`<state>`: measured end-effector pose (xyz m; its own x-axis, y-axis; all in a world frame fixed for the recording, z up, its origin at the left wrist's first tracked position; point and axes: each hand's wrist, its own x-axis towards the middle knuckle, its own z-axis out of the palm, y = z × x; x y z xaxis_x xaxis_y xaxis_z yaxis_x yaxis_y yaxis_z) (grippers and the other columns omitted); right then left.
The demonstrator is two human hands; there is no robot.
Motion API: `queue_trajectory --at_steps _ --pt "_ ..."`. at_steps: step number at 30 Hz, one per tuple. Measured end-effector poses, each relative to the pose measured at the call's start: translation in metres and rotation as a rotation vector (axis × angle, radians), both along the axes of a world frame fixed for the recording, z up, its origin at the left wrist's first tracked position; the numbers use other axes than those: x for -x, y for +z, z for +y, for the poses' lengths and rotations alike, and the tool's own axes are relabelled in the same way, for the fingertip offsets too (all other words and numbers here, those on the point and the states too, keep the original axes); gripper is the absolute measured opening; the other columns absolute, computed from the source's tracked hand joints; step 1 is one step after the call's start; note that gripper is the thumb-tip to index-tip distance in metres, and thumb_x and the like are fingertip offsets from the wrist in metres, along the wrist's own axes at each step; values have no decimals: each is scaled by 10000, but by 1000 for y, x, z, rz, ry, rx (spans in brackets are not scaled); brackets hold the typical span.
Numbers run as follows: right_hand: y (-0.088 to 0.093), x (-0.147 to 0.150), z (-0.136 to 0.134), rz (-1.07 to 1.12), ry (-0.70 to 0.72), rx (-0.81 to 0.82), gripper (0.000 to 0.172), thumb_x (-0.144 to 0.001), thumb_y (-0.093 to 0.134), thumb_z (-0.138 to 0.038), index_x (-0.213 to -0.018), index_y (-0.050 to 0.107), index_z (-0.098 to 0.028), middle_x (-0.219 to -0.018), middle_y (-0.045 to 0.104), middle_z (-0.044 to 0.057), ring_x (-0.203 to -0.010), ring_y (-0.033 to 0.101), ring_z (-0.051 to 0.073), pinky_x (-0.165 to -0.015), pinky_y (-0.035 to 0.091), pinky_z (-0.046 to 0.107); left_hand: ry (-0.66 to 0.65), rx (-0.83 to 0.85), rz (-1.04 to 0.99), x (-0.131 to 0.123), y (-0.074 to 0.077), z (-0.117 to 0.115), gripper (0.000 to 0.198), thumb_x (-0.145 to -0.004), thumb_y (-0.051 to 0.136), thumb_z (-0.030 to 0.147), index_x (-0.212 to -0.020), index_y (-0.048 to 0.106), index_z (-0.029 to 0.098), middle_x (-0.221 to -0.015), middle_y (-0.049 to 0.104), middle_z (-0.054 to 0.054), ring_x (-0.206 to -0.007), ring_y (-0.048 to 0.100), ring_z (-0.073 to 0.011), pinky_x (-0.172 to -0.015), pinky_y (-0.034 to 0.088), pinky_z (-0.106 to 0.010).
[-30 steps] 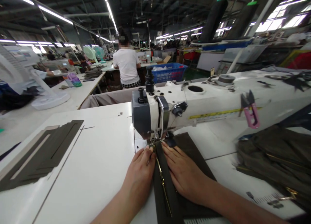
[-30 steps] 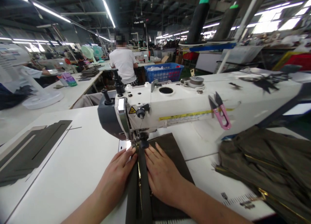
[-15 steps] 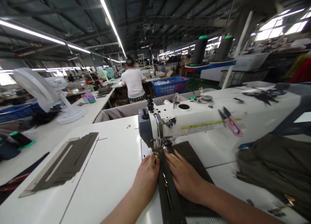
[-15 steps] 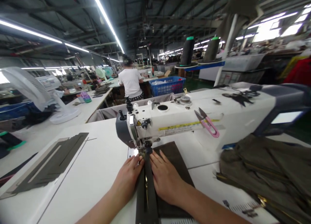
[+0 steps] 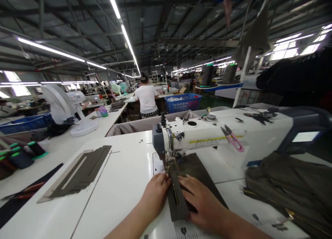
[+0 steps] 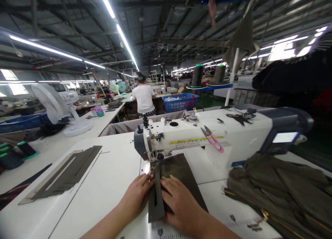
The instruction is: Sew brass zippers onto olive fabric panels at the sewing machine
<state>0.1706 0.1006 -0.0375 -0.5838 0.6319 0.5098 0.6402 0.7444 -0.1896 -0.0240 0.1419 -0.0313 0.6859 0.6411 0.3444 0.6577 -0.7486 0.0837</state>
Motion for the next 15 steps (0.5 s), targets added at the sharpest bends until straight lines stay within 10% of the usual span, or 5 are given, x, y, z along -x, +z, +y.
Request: queue_trajectory --at_steps 3,7,15 --pt "-10 6 -23 88 37 -223 136 -815 547 -231 -858 645 -147 -919 644 89 -926 557 205 -906 435 368 9 34 -20 2 -2 -16 356 -765 507 58 -1109 572 123 -1160 569 -141 -1074 526 -254 -927 456 -407" --pt "-14 17 -29 68 8 -420 245 -850 408 -61 -826 648 -105 -831 651 113 -849 572 219 -758 501 354 52 121 -92 1 2 -23 403 -712 525 28 -1093 588 144 -1137 602 -99 -1067 543 -225 -914 471 -370" --pt "-12 22 -32 116 13 -294 309 -890 342 -97 -901 651 -88 -831 667 111 -822 601 202 -765 518 310 36 3 -95 -7 -1 -29 272 -758 533 62 -999 621 151 -1054 649 -88 -964 607 -223 -880 485 -396"
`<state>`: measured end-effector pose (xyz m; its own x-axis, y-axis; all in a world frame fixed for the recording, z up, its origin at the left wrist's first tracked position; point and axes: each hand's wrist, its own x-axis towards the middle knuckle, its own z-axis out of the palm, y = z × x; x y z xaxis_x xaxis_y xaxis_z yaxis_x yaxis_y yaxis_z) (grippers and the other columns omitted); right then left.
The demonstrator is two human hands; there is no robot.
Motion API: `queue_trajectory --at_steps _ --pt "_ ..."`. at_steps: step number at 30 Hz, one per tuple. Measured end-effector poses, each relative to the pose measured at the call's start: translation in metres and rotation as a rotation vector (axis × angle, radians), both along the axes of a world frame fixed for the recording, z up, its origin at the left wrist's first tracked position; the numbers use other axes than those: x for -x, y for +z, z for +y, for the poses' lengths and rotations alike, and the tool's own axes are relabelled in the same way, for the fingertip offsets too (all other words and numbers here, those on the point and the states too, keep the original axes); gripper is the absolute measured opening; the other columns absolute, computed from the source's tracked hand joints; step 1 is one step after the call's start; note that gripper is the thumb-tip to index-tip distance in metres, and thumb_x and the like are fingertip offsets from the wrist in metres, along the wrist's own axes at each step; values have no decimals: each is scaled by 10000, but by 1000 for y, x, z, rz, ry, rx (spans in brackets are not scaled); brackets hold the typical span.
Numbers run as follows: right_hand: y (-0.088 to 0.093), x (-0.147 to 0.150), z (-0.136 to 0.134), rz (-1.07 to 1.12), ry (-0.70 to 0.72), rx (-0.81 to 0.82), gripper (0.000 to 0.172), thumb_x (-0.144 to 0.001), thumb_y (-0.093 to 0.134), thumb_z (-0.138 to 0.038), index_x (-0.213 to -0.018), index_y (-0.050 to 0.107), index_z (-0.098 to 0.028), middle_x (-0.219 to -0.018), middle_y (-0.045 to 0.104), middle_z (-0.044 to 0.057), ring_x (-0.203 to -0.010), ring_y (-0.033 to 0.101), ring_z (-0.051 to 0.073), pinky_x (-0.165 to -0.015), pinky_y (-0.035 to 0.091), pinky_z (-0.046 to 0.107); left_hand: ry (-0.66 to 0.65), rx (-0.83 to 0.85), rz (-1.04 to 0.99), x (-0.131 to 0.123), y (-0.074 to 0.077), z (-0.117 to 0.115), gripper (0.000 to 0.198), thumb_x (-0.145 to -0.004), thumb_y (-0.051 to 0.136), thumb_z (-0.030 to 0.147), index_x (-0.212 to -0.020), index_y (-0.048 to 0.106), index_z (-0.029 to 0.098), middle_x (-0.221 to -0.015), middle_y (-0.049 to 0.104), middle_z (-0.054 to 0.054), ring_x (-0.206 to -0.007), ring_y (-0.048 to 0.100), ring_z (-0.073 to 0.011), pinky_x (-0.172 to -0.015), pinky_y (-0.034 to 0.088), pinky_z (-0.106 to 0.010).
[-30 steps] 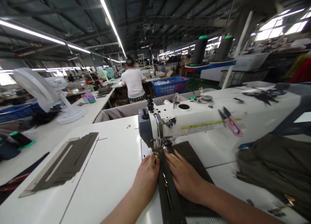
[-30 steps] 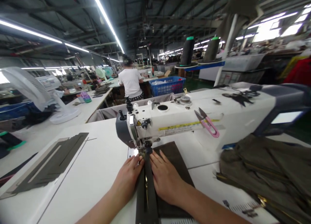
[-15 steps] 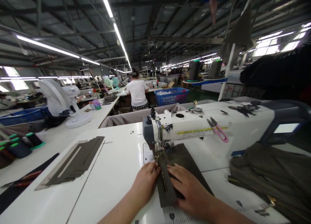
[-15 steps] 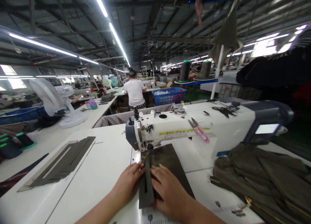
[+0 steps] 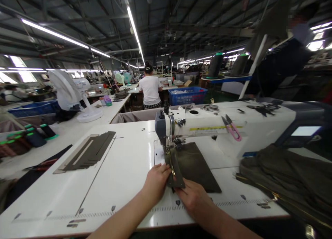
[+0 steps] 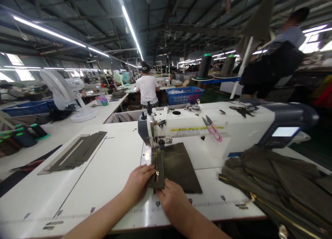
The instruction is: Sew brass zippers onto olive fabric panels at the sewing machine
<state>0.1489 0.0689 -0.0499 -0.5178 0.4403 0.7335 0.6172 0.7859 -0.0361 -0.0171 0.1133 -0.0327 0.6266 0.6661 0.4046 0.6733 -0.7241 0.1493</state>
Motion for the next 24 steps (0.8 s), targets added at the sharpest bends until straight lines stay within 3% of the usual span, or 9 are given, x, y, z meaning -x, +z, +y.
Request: queue_trajectory --at_steps 5,12,19,24 --pt "-4 0 2 5 -8 34 303 -892 349 -110 -940 649 -105 -877 671 111 -858 602 204 -798 510 316 -31 -56 -23 -2 -1 2 217 -797 505 84 -972 612 152 -1011 654 -81 -954 608 -207 -915 463 -399" --pt "4 0 10 -15 -3 118 283 -874 356 -72 -873 638 -104 -829 660 97 -806 597 197 -768 511 306 -62 -48 -12 0 1 14 229 -808 484 80 -984 610 157 -1022 649 -80 -957 606 -207 -923 459 -409" --pt "-3 2 28 -26 -37 169 280 -879 348 -78 -863 624 -122 -837 653 87 -792 588 179 -740 498 276 -48 -75 -1 1 -1 32 254 -782 494 63 -994 608 144 -1032 640 -96 -940 598 -237 -831 517 -393" --pt "-11 3 45 -23 -45 101 283 -882 343 -98 -897 623 -137 -839 660 77 -790 590 185 -702 491 281 -56 -88 -63 0 -7 47 216 -769 519 76 -963 602 121 -933 640 -106 -869 593 -240 -769 534 -370"
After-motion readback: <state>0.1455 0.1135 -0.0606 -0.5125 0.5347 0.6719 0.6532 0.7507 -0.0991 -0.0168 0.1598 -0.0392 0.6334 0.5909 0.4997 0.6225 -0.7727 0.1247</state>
